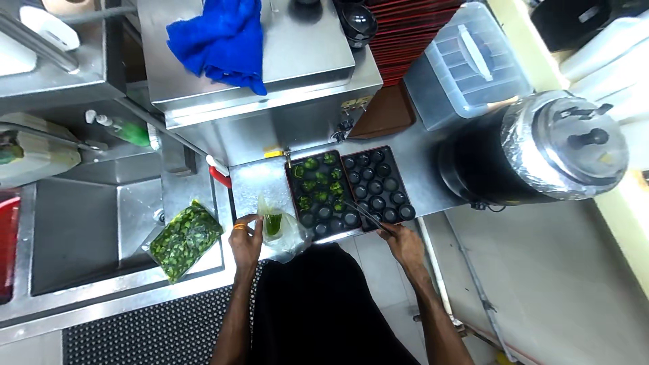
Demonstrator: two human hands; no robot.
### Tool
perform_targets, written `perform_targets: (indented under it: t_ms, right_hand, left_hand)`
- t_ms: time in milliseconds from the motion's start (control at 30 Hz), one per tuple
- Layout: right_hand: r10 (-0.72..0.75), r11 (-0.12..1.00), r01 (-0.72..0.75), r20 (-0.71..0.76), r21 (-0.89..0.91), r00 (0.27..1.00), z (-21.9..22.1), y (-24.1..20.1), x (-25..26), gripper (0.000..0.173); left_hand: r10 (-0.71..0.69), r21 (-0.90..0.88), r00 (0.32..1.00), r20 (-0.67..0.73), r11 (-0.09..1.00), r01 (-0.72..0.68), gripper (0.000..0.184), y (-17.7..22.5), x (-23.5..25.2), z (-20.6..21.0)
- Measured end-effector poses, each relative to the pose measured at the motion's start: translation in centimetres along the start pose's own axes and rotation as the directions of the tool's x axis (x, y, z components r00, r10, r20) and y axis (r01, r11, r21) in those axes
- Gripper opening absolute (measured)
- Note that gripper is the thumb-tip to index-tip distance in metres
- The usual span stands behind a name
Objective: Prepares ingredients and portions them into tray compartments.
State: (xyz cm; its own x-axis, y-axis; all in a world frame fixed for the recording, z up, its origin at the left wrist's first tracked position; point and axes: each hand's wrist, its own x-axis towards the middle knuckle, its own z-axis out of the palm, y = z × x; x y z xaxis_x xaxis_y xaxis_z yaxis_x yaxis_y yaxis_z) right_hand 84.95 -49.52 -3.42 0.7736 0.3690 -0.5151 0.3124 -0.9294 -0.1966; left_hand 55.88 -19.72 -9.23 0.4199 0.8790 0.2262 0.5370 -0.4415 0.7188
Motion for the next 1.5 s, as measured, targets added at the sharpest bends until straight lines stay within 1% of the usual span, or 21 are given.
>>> perform_targets:
  t_ms: [100, 200, 400, 533, 633, 800, 900, 1067, 1200, 1333, 1400, 1500]
  right_hand:
    - [0.0, 0.999, 0.003, 0.043, -0.048, 0.999, -0.3, -0.4, -0.5, 0.029]
    - [0.013, 0.993, -0.006, 0.059, -0.114, 0.998, 0.7, -0.9, -0.4, 0.029]
    - [0.058, 0.989, -0.048, 0.07, -0.138, 0.996, 0.9, -1.2, 0.0, 0.028]
    - [-0.003, 0.994, 0.008, 0.04, -0.109, 0.999, -0.3, -1.9, -0.7, 0.029]
    - [-0.046, 0.995, 0.048, 0.03, -0.09, 0.999, -0.9, -3.1, -0.9, 0.03]
    - [-0.085, 0.968, 0.099, 0.069, -0.23, 0.994, -0.3, -5.8, 0.5, 0.034]
    - [-0.071, 0.946, 0.095, 0.09, -0.31, 0.993, -0.5, -7.1, 1.0, 0.034]
    - [-0.051, 0.922, 0.095, 0.125, -0.376, 0.991, -1.2, -8.7, 1.0, 0.032]
    - [-0.048, 0.9, 0.1, 0.133, -0.424, 0.99, -1.2, -9.4, 1.0, 0.032]
    - [-0.059, 0.917, 0.1, 0.116, -0.385, 0.991, -1.3, -8.3, 1.1, 0.03]
    - [-0.068, 0.941, 0.095, 0.091, -0.324, 0.994, -1.5, -7.3, 1.1, 0.031]
    - [-0.101, 0.975, 0.114, 0.076, -0.192, 0.992, -2.0, -5.9, 0.8, 0.031]
  left_hand:
    - [0.002, 0.014, 1.0, -0.003, 1.0, -0.002, 0.022, -0.1, 0.0, 0.2]
    - [-0.005, 0.017, 1.0, -0.005, 1.0, 0.005, 0.022, 0.0, 0.0, 0.3]
    - [-0.011, 0.016, 1.0, -0.002, 1.0, 0.011, 0.021, 0.1, 0.1, 0.4]
    - [-0.002, 0.006, 1.0, -0.014, 1.0, 0.002, 0.02, -0.1, 0.1, 0.2]
    - [-0.003, 0.01, 1.0, -0.014, 1.0, 0.004, 0.019, 0.0, 0.1, 0.3]
    - [0.008, 0.013, 1.0, -0.002, 1.0, -0.008, 0.019, 0.2, 0.2, 0.5]
    - [-0.003, 0.015, 1.0, -0.001, 1.0, 0.003, 0.02, 0.2, 0.1, 0.3]
    - [-0.006, -0.014, 1.0, -0.007, 1.0, 0.006, 0.021, -0.3, -0.2, -0.2]
    - [0.017, -0.028, 0.999, -0.041, 0.999, -0.019, 0.018, -0.5, -0.5, -0.3]
    - [0.079, -0.102, 0.99, -0.115, 0.991, -0.091, 0.015, -0.2, -0.9, -0.4]
    - [0.098, -0.123, 0.983, -0.152, 0.985, -0.117, 0.015, -0.1, -1.0, -0.7]
    - [0.116, -0.144, 0.979, -0.17, 0.979, -0.141, 0.014, 0.1, -0.8, -1.2]
